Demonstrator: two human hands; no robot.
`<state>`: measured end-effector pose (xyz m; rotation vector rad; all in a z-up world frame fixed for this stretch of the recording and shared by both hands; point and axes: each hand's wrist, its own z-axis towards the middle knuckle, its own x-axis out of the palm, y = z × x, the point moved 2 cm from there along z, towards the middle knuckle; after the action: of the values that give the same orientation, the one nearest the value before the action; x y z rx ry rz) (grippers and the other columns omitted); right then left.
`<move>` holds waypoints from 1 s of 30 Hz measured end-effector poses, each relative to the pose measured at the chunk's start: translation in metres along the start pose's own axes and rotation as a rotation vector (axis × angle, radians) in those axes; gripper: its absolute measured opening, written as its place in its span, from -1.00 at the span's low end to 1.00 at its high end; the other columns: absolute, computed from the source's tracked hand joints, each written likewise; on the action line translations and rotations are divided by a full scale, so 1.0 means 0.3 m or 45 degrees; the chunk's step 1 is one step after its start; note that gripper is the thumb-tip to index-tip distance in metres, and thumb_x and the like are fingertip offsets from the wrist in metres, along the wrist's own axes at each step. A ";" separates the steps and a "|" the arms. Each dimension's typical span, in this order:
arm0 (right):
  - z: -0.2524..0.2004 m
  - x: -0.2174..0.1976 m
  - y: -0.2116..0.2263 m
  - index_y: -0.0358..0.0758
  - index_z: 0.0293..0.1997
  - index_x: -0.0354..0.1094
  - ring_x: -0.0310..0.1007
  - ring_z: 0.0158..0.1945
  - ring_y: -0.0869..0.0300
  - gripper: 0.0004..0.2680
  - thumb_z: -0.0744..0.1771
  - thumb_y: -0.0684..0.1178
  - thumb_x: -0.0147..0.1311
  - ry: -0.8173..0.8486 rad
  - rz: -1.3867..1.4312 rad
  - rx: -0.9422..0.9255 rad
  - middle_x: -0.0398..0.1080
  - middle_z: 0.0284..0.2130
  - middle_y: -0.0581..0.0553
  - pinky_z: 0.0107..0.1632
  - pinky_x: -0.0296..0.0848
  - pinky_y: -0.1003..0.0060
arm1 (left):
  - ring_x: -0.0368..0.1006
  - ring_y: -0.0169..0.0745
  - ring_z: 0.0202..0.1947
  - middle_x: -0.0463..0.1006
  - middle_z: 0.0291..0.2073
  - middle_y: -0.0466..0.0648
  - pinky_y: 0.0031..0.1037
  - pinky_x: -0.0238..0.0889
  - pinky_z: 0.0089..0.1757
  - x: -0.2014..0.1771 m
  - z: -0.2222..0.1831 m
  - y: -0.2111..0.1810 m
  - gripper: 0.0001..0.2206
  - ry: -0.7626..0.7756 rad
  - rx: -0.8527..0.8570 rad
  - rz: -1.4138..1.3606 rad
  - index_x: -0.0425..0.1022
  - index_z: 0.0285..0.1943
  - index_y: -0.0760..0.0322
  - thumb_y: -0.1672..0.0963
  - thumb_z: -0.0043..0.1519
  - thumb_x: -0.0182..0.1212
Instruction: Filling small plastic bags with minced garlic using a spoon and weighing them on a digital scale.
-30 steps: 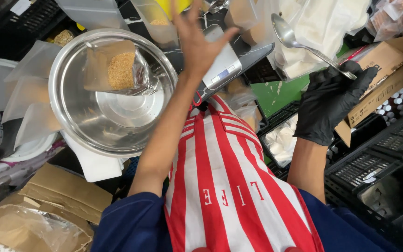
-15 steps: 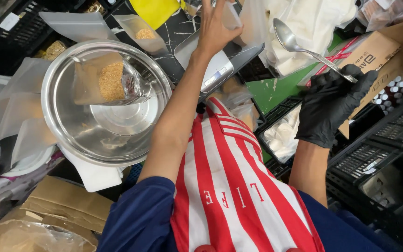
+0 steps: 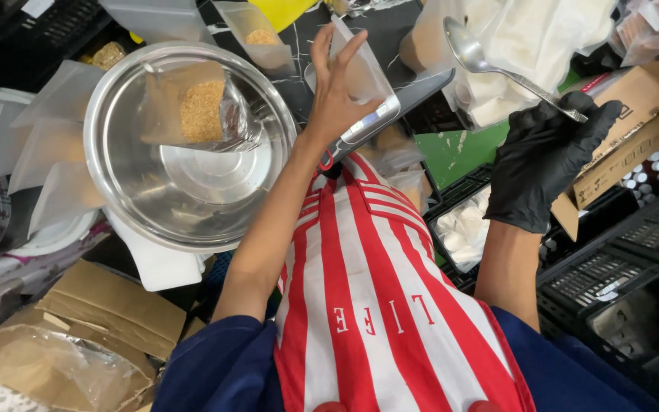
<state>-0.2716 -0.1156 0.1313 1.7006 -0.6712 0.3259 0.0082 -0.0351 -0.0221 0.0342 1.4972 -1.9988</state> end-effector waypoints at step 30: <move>-0.027 0.174 -0.099 -0.09 -0.28 0.46 0.49 -0.32 0.21 -0.78 0.30 0.21 0.23 0.214 -0.049 0.180 0.48 -0.36 0.07 -0.22 0.45 0.32 | 0.25 -0.03 0.46 0.22 0.43 0.03 -0.23 0.37 0.30 -0.296 -0.317 -0.316 -0.57 -0.254 -0.343 -0.033 0.26 0.48 0.21 0.21 0.43 0.22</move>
<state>-0.2113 -0.1179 0.1384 1.7945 -0.5012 0.4929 -0.0001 0.1036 0.0592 -0.2897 1.6267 -1.7466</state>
